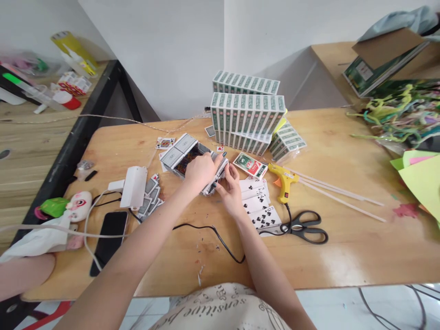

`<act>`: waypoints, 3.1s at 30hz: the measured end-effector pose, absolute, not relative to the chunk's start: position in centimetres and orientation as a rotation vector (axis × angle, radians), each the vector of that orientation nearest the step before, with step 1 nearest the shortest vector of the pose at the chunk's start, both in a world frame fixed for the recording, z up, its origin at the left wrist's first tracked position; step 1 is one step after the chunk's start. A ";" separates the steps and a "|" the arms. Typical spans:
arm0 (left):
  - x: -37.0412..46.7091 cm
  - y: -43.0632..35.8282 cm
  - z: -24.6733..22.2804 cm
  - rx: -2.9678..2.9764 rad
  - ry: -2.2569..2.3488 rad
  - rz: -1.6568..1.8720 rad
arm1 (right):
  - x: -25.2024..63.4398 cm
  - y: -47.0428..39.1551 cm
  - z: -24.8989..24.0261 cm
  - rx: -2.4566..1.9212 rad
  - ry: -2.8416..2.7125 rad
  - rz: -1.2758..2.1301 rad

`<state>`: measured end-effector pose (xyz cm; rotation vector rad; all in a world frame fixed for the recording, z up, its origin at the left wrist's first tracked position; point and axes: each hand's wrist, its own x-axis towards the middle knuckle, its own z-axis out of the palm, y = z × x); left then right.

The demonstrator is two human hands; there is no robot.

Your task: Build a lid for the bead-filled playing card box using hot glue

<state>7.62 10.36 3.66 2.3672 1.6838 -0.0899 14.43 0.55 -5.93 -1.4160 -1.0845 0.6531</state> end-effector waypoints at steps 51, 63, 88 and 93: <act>7.6 9.9 2.7 2.416 1.722 0.073 | 9.5 2.0 -5.5 -1.577 -0.882 0.309; 7.6 9.7 3.0 2.371 1.717 0.096 | 9.1 2.3 -5.5 -1.571 -0.845 0.303; 7.5 9.6 2.7 2.329 1.723 0.108 | 9.4 2.2 -4.8 -1.580 -0.862 0.351; 7.4 9.7 2.5 2.324 1.704 0.110 | 9.5 2.2 -4.8 -1.571 -0.856 0.357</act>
